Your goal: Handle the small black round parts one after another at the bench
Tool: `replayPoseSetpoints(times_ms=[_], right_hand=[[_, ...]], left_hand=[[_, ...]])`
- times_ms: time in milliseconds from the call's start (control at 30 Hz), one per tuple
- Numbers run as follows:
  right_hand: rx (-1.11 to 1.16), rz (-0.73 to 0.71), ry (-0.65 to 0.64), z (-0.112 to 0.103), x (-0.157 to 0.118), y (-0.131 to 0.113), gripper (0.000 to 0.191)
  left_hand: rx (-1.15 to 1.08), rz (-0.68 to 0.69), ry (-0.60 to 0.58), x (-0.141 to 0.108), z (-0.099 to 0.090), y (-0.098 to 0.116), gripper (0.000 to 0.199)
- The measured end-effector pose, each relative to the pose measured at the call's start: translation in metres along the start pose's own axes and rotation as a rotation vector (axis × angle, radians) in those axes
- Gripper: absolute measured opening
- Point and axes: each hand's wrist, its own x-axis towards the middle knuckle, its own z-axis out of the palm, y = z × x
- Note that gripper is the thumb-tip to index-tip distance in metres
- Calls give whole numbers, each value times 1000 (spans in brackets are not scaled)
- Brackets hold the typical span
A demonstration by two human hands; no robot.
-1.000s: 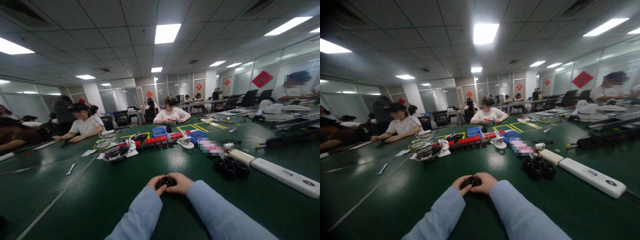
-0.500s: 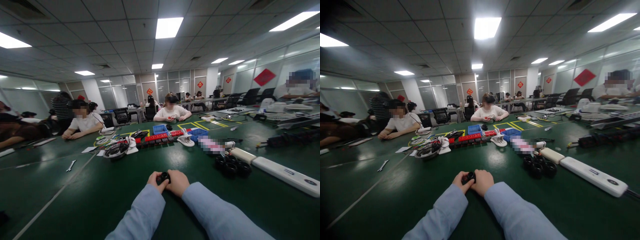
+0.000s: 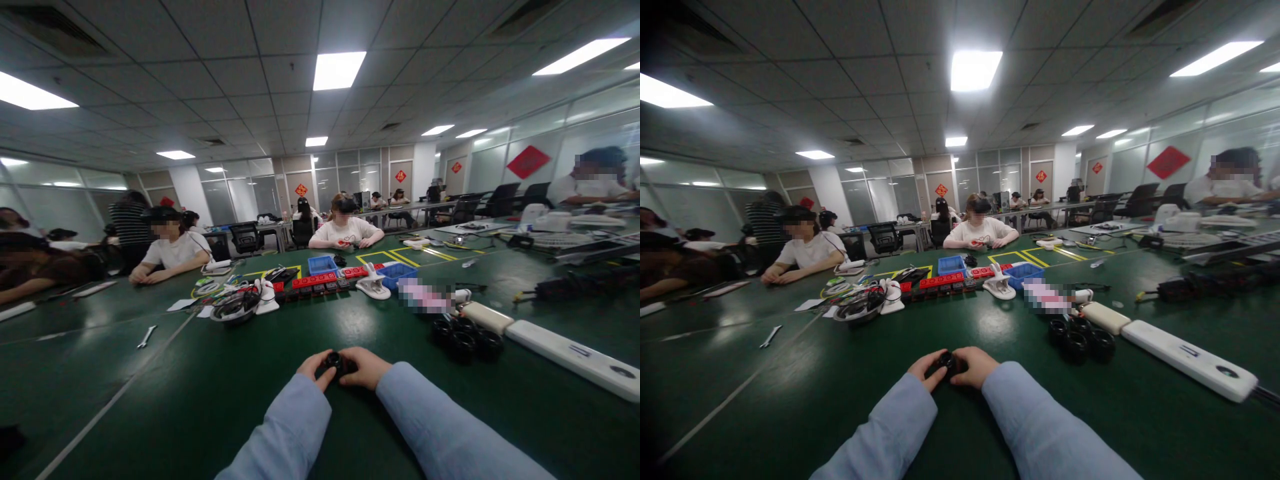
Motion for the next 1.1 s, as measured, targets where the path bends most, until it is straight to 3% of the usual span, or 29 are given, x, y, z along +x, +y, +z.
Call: replayPoseSetpoints(times_ms=[133, 267, 400, 767, 933, 1100], right_hand=[[-36, 10, 46, 5, 1, 0, 23], [-183, 160, 180, 14, 1, -14, 29], [-389, 261, 298, 21, 1, -33, 20], [-385, 227, 245, 11, -6, -36, 40], [-264, 121, 160, 4, -9, -25, 48], [-200, 25, 91, -2, -10, -19, 36]], left_hand=[[18, 3, 21, 1, 3, -2, 35], [59, -94, 91, 4, 8, 0, 31], [107, -128, 175, 6, 11, 1, 27], [44, -96, 88, 3, 3, 1, 33], [34, -62, 19, 2, 2, 4, 33], [-16, -4, 11, 0, 3, 4, 34]])
